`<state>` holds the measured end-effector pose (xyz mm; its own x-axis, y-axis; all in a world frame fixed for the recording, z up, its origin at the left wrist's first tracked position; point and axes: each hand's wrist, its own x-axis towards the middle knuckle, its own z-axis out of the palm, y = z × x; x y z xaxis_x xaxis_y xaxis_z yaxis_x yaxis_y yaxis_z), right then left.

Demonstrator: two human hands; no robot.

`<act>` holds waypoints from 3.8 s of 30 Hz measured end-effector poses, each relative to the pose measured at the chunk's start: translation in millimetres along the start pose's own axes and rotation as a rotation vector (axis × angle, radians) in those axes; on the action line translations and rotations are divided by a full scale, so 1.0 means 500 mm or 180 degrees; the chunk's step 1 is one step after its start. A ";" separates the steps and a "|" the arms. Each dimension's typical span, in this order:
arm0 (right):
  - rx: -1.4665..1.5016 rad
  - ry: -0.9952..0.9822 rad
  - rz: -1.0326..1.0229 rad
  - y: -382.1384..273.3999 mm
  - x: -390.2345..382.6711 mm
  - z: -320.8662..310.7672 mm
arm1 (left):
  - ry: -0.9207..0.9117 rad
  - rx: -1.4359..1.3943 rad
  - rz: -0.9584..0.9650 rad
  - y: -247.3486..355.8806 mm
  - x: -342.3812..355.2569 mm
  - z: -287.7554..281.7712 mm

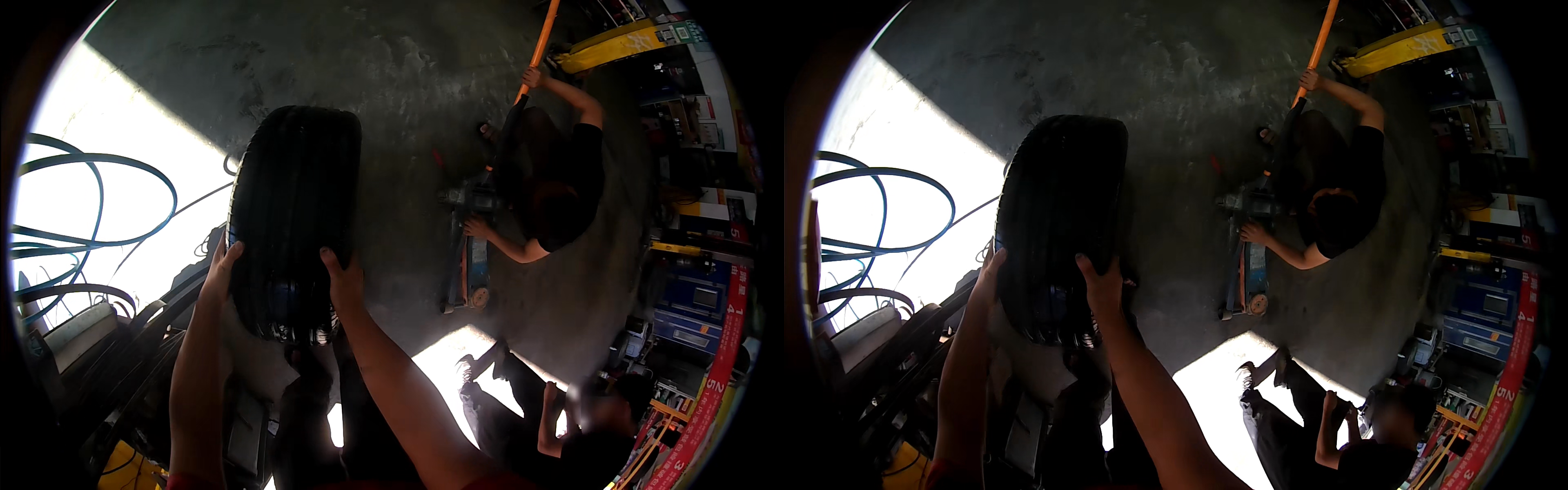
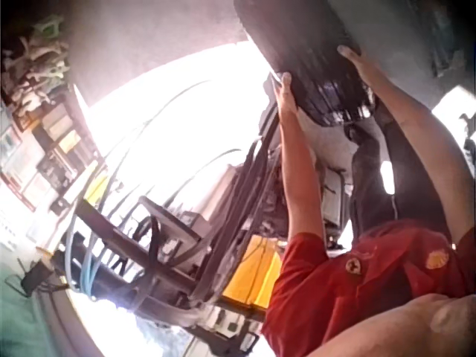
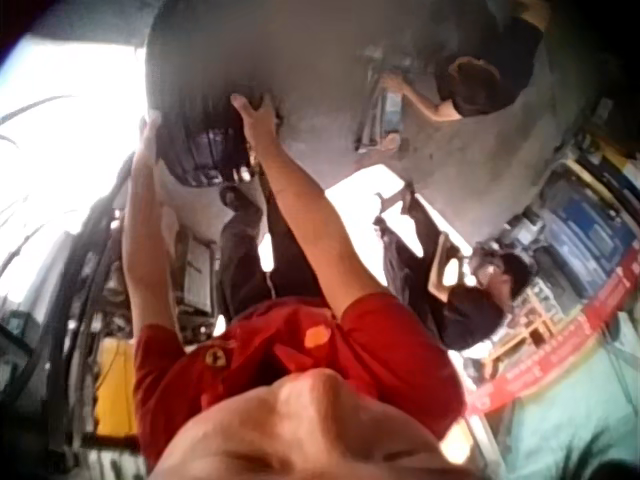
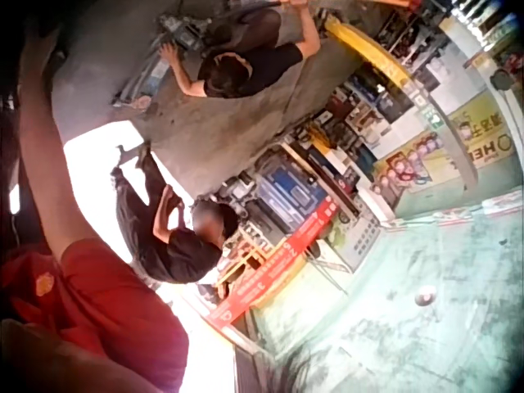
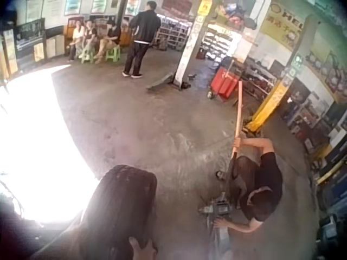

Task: The person moves a tire and rim to a tire-changing machine, positions it onto the mounting plate, and uses a metal pry bar to detach the tire bead from the rim.

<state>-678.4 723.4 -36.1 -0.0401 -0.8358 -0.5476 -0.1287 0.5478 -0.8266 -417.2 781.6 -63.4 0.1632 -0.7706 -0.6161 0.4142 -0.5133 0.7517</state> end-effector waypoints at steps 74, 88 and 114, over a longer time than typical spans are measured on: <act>-0.3953 -0.3931 -0.4073 0.506 -1.095 1.053 | 0.1819 0.0314 0.0652 -0.515 -0.751 0.190; -0.1536 -0.1958 -0.2420 -0.037 -0.781 -0.083 | 0.3202 0.0001 0.0981 -0.477 -0.669 0.321; -0.2497 -0.1056 -0.4138 0.001 -0.411 -0.395 | 0.3877 0.0408 0.0925 -0.442 -0.626 0.343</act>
<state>-865.8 888.0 101.7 0.7061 -0.5999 0.3761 -0.3718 -0.7662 -0.5241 -713.1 1071.3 3.7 0.9806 -0.0481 -0.1900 0.1457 -0.4690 0.8711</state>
